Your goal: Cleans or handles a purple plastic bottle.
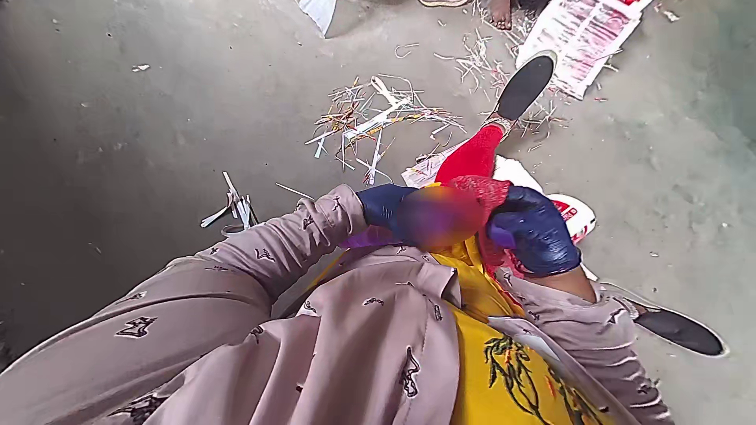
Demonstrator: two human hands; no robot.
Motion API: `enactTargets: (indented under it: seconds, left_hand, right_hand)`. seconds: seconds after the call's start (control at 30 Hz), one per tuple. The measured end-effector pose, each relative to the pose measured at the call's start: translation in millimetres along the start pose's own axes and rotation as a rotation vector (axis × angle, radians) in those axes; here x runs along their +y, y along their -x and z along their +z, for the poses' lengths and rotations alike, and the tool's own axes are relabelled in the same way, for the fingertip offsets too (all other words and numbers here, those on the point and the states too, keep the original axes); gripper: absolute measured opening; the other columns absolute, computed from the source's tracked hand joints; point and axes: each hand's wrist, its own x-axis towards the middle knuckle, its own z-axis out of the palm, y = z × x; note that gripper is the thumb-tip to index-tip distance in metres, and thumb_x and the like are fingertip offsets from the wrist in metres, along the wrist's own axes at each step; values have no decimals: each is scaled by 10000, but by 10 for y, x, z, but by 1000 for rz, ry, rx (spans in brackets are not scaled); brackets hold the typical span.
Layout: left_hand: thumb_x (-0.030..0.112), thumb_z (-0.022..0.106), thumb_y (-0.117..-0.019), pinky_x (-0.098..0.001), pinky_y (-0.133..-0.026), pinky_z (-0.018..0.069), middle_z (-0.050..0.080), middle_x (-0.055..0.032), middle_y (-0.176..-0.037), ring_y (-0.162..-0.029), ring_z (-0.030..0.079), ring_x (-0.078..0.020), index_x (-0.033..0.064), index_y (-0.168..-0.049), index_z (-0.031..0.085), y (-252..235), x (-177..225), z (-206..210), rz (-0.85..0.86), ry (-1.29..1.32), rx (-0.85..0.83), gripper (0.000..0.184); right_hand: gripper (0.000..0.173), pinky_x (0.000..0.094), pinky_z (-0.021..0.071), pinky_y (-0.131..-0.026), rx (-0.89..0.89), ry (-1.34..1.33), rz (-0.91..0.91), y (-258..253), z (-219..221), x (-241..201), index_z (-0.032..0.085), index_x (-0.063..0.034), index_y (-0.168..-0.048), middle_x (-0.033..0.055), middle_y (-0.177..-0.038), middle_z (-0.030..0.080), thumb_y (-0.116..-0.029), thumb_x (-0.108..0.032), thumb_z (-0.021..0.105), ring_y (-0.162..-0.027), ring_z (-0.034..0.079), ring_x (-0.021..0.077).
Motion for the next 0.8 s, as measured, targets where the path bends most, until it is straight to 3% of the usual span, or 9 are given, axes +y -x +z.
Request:
enactTargets:
  seconds: [0.1,0.2,0.3,0.33,0.43,0.53,0.6,0.7,0.8]
  left_hand:
    - [144,953,-664,-515,-1004,539,688,-195,-1231,-1134,671,-287,15,-1367,590,-42,-10,-2,-4,25,-49,802]
    - [127,936,-671,-497,-1023,535,677,-196,-1264,-1162,663,-279,24,-1397,575,-68,-20,-34,-9,56,-101,817]
    - [159,919,-678,-467,-998,548,688,-179,-1234,-1133,670,-248,23,-1355,602,-122,-73,-42,42,46,-150,759]
    - [165,912,-683,-464,-990,547,689,-177,-1223,-1121,668,-245,21,-1341,611,-138,-83,-43,55,31,-164,738]
    - [127,923,-687,-483,-1022,525,673,-214,-1252,-1154,653,-284,-8,-1366,595,-160,-82,-45,49,48,-195,766]
    - [169,895,-670,-424,-976,554,688,-177,-1215,-1108,667,-221,0,-1343,604,-209,-168,-22,87,87,-223,753]
    - [122,873,-649,-388,-936,566,693,-157,-1171,-1055,669,-183,-11,-1300,613,-231,-195,-15,103,169,-251,714]
    - [93,857,-667,-364,-929,565,701,-131,-1145,-1029,671,-150,-6,-1264,631,-277,-249,-10,128,210,-279,646]
    - [120,838,-661,-359,-921,577,703,-134,-1136,-1027,678,-146,-18,-1250,633,-310,-291,10,164,255,-285,638]
  right_hand:
    - [295,233,595,-822,-38,272,-18,25,168,-120,748,-165,-1078,-77,-1091,707,-799,-188,842,-964,672,30]
    - [387,226,547,-883,-144,612,-72,82,277,-272,724,-89,-1169,36,-1180,639,-795,-111,818,-1037,620,72]
    - [358,273,534,-878,-207,789,-150,-8,257,-277,744,-69,-1166,93,-1135,663,-830,-181,800,-1013,629,123]
    - [306,267,543,-837,-220,812,-179,-42,242,-269,750,-64,-1116,96,-1086,667,-837,-184,791,-971,637,121]
    - [204,234,501,-845,-236,786,-204,-99,233,-265,766,-65,-1014,61,-983,662,-841,-170,790,-924,608,82]
    - [171,297,495,-849,-260,841,-232,-117,229,-261,771,-88,-1004,73,-960,664,-864,-185,755,-928,610,127]
    - [140,334,501,-856,-288,860,-277,-139,227,-243,780,-108,-990,93,-963,667,-888,-184,721,-945,618,167]
    - [124,378,502,-860,-321,862,-312,-148,252,-248,781,-111,-918,122,-958,663,-880,-104,663,-959,622,205]
    - [67,268,487,-917,-264,612,-231,-99,164,-201,711,-106,-806,41,-986,651,-813,-47,682,-1025,593,108]
